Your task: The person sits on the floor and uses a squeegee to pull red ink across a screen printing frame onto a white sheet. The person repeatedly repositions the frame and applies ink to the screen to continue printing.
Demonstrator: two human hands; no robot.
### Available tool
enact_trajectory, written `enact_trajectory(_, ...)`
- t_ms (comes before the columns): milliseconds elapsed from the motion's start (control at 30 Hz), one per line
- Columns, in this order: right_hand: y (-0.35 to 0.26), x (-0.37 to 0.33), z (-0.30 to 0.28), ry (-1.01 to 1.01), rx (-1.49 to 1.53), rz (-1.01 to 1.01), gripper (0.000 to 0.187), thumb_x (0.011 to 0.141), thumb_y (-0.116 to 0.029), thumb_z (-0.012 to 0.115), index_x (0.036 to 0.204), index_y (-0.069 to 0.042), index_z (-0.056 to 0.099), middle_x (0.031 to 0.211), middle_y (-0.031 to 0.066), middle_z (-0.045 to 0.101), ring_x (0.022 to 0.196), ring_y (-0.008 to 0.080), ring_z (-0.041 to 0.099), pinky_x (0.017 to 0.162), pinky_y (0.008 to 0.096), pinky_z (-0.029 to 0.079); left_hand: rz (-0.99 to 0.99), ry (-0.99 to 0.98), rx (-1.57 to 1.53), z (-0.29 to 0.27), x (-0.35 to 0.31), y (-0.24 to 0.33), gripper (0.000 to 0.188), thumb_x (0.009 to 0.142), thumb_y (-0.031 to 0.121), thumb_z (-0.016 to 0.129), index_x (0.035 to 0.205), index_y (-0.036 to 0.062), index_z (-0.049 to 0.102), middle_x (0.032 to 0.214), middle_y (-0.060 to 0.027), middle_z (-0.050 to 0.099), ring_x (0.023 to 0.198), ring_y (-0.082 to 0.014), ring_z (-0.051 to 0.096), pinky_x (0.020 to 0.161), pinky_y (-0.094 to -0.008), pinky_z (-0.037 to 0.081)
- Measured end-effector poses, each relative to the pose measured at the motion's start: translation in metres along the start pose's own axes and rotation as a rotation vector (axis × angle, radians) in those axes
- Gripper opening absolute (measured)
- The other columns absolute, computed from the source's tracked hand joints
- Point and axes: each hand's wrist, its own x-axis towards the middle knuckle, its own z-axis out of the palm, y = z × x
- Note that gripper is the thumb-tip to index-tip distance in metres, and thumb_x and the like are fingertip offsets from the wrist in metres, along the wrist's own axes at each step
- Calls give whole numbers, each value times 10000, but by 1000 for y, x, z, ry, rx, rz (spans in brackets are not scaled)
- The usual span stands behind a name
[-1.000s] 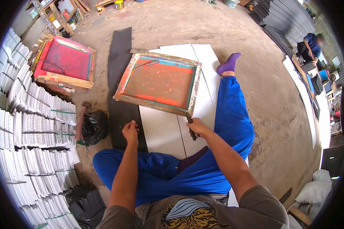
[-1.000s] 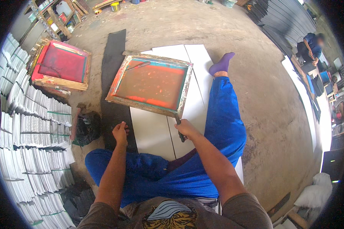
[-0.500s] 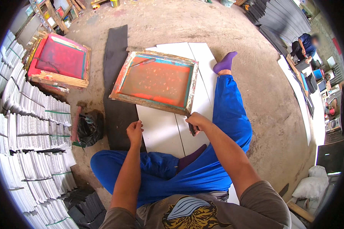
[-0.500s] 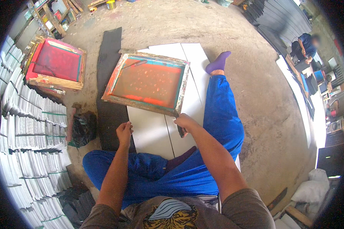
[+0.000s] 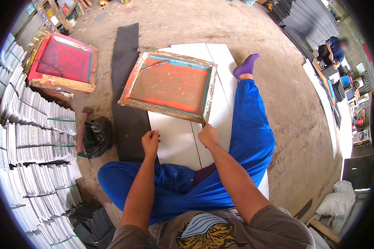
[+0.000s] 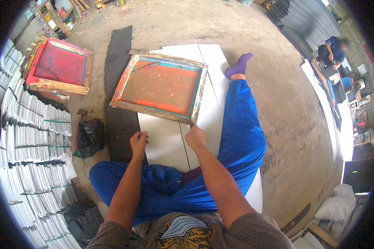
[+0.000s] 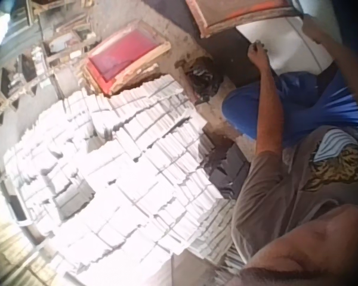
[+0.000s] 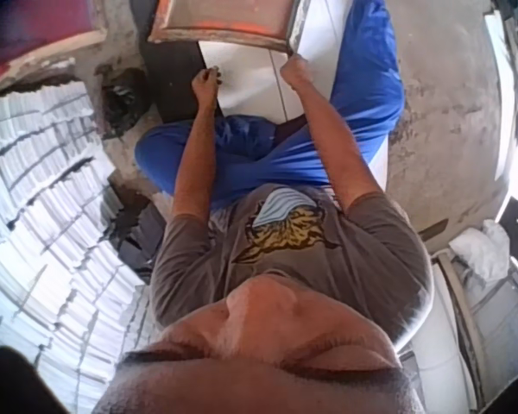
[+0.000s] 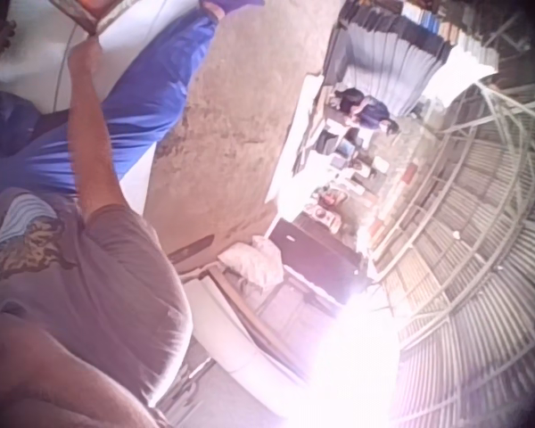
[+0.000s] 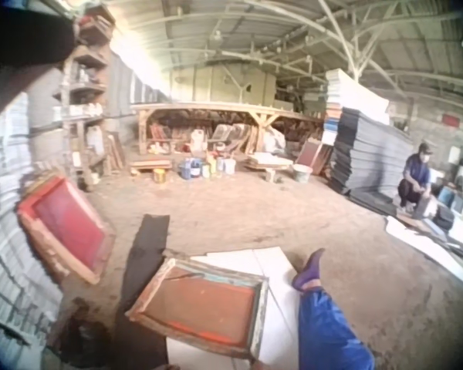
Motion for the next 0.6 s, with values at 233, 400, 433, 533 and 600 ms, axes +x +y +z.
enact_trajectory(233,-14,-4,-9,-175,271,238,171,812,-8,533,937,82,608,704,191,687,545,280,696,461,418,552,27,-25,73,7,-1,-6,269,945,210,678,958,-56,714,801,-94,713,617,-135,638,579,-281,527)
enact_trajectory(400,-8,-7,-5,-252,648,274,78,809,-9,595,871,27,564,637,136,628,466,235,627,407,386,507,10,-52,-2,19,-5,-4,274,943,229,690,970,-43,710,819,-83,710,612,-133,635,571,-286,523)
enact_trajectory(433,-4,-9,-1,-281,799,275,84,810,-11,609,869,17,557,631,128,615,458,229,612,404,379,500,-3,-63,-4,23,-8,-2,276,942,237,694,976,-36,709,820,-78,708,614,-131,635,563,-284,515)
enact_trajectory(533,-3,-16,3,-346,1127,269,109,813,-4,628,879,-7,541,631,116,589,452,221,580,412,372,494,-96,-95,-46,35,-18,8,276,940,259,699,998,-11,704,823,-65,705,622,-124,632,539,-272,485)
enact_trajectory(600,-7,-23,3,-385,1249,275,121,816,2,629,892,-14,536,644,117,588,465,223,580,425,372,499,-169,-128,-84,43,-27,10,286,942,294,699,1028,21,699,841,-54,707,628,-119,623,536,-257,454)
